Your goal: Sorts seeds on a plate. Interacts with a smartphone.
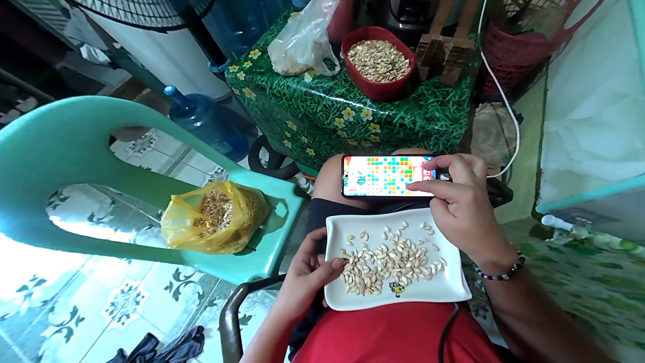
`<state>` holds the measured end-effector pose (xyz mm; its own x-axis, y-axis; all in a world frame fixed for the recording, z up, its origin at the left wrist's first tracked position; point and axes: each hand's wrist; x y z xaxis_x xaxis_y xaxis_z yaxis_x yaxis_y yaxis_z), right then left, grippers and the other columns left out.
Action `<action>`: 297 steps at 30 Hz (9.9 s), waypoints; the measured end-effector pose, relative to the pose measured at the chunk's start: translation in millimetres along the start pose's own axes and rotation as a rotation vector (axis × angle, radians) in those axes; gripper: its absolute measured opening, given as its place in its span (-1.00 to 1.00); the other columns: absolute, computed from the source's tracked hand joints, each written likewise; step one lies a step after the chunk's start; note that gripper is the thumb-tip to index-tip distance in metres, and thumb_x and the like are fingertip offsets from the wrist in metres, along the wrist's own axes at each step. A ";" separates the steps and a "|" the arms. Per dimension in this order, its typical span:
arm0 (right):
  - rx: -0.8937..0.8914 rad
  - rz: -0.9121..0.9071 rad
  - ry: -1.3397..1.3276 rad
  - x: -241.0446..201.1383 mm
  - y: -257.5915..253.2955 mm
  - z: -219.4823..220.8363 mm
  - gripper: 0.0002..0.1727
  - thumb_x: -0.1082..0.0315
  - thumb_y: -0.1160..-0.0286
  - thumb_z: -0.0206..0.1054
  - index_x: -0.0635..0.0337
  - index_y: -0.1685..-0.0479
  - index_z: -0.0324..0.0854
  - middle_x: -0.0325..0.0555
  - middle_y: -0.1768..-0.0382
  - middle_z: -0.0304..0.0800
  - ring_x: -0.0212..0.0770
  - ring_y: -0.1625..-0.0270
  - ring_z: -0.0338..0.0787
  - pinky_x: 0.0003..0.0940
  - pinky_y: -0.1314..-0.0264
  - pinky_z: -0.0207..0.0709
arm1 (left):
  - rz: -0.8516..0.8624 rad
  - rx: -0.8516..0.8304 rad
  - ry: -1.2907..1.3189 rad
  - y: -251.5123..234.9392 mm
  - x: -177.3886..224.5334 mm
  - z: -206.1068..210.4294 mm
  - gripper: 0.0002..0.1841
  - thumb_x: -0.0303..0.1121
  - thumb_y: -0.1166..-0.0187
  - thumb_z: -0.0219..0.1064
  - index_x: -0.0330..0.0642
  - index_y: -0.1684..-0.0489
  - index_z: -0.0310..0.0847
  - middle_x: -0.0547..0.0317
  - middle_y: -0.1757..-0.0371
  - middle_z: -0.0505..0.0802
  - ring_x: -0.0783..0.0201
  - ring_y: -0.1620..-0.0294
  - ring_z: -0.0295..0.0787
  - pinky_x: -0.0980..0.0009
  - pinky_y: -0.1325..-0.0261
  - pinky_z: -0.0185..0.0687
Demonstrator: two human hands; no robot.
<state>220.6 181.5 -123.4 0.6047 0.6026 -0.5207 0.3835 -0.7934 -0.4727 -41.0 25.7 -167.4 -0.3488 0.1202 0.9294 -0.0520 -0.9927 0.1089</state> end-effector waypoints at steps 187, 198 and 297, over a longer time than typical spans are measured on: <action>-0.017 -0.055 0.093 -2.5 4.4 -12.3 -0.59 0.52 -0.39 0.15 -0.01 0.07 0.94 0.00 -0.11 0.71 0.15 -0.32 0.52 0.11 -0.26 0.42 | 0.012 0.001 -0.005 0.1 -0.2 0.8 -0.41 -0.41 -0.58 0.41 -0.10 -0.57 0.24 0.11 0.15 0.91 0.32 0.27 0.92 0.42 0.23 0.86; -0.056 -0.072 0.100 -4.7 3.2 -5.3 -0.49 0.51 -0.35 0.13 -0.13 -0.14 0.89 0.00 -0.17 0.65 0.16 -0.30 0.51 0.14 -0.18 0.42 | 0.005 0.012 -0.011 -0.1 1.0 2.5 -0.39 -0.39 -0.56 0.42 -0.12 -0.57 0.22 0.11 0.15 0.90 0.29 0.26 0.92 0.39 0.17 0.87; -0.139 -0.098 0.107 -34.0 -8.7 -6.3 -0.61 0.42 -0.58 0.18 0.10 -0.27 0.80 -0.10 0.29 0.75 -0.11 0.30 0.74 -0.15 0.33 0.63 | -0.001 0.007 0.008 -0.7 1.0 1.2 -0.40 -0.42 -0.55 0.42 -0.10 -0.56 0.24 0.14 0.20 0.89 0.34 0.33 0.89 0.45 0.28 0.84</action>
<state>201.1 167.4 -97.1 0.6275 0.6712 -0.3948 0.5327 -0.7398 -0.4110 -40.1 26.5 -166.1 -0.3565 0.1217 0.9263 -0.0458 -0.9926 0.1128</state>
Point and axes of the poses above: each hand's wrist, its own y-axis away from the middle knuckle, its own z-axis out of the palm, x = y × z
